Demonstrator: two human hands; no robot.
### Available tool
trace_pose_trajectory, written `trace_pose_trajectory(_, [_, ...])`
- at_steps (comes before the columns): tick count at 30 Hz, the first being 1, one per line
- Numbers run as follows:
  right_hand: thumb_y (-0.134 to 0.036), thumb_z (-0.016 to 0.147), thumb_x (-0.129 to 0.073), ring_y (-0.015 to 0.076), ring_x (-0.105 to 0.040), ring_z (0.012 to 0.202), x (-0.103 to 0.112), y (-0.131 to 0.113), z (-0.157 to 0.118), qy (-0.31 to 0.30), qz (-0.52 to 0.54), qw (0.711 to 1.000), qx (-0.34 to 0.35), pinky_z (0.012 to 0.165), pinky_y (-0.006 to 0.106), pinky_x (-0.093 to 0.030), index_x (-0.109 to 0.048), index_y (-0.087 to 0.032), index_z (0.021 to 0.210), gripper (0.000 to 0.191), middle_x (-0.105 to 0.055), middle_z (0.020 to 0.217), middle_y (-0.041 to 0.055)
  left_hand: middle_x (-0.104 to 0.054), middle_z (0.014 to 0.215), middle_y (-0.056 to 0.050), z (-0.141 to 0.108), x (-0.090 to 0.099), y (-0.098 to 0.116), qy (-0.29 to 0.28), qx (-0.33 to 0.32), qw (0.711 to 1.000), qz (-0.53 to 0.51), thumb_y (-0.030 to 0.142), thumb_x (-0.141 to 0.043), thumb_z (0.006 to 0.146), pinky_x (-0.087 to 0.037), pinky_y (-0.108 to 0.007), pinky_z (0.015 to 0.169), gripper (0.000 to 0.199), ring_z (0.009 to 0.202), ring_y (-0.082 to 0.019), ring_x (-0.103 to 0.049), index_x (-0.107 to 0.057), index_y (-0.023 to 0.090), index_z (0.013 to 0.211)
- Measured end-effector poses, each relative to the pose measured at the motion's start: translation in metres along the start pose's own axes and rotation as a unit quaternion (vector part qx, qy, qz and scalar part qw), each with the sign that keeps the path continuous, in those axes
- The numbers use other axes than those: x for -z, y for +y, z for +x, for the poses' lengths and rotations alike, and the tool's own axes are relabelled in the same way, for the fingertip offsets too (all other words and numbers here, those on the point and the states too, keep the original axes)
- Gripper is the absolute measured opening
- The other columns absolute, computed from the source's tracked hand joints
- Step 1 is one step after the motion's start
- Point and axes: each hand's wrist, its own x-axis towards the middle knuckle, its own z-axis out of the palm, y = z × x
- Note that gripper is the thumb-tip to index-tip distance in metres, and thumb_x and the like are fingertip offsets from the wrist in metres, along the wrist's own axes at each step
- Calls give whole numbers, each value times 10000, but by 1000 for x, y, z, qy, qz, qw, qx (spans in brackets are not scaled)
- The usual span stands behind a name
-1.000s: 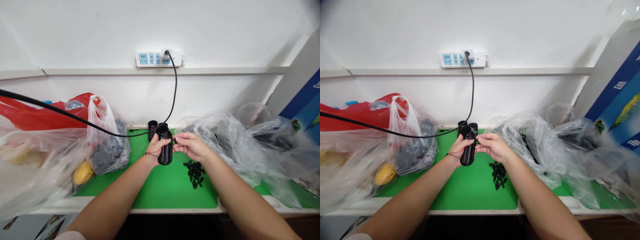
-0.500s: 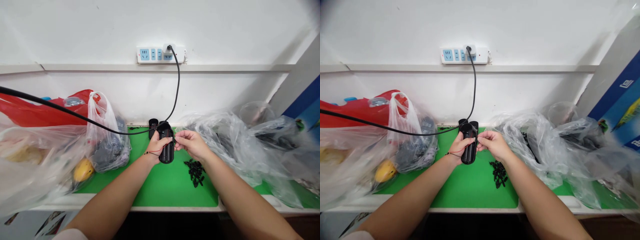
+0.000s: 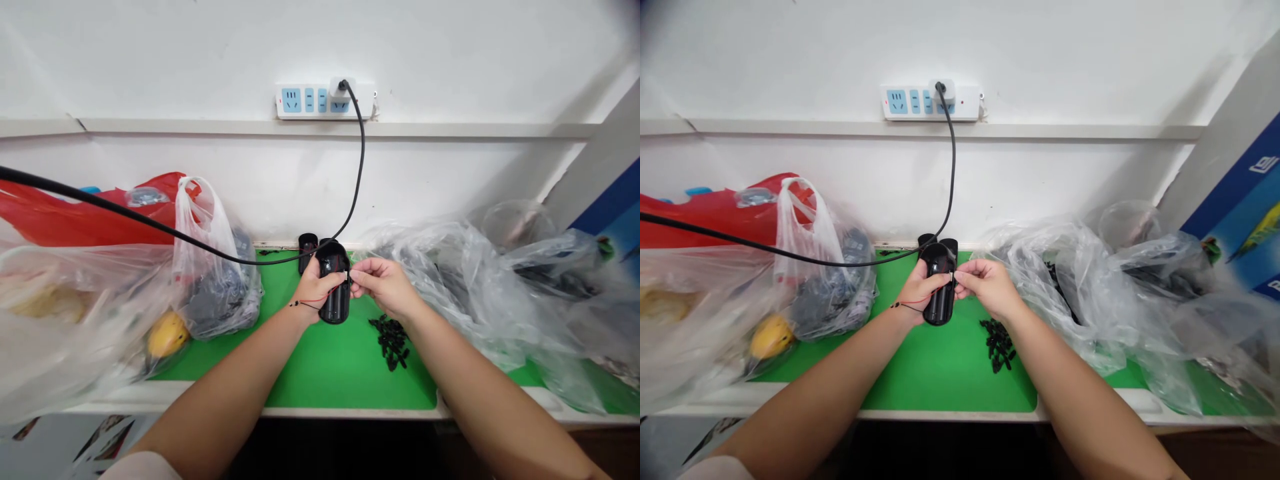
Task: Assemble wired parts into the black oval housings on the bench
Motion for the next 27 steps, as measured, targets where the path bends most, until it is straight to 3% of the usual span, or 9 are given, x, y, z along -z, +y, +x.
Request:
trace_pose_trajectory(9, [-429,626,-777,97,-579,511,-5,5,-1,24,-15,999,21,516,230,-515,-603,-114,825,412,-607,590,13,-594,733,24,0,3,0,-6,-17,1000,20,214,-717,639,-526,-300,496,524,524,-148,-603,-425,209,1074])
trace_pose_trajectory(13, [-493,709,-690,96,-557,510,-10,5,-4,43,-117,992,29,498,221,-470,-627,-112,821,402,-609,615,29,-573,732,34,1,3,0,19,-21,998,48,224,-698,644,-512,-311,483,514,487,-148,-586,-413,211,1072])
trace_pose_trajectory(17, [-466,871,-484,89,-498,533,-21,6,-11,62,-304,944,112,510,210,-382,-627,-127,728,395,-565,600,34,-573,805,19,5,5,-2,58,-72,991,95,199,-695,625,-518,-306,607,527,611,-135,-589,-453,204,1094])
trace_pose_trajectory(21, [-343,922,-387,118,-521,698,-28,10,-16,59,-414,885,207,636,230,-389,-600,-136,770,334,-586,746,59,-589,936,-19,9,9,-4,79,-145,976,143,174,-685,618,-479,-284,781,528,855,-159,-582,-503,190,1114])
trace_pose_trajectory(27, [-288,933,-328,140,-527,741,-29,14,-17,34,-467,857,216,692,265,-420,-578,-144,906,290,-582,817,82,-599,935,-30,7,10,-3,77,-150,975,147,180,-699,598,-463,-303,807,559,895,-183,-577,-506,187,1122])
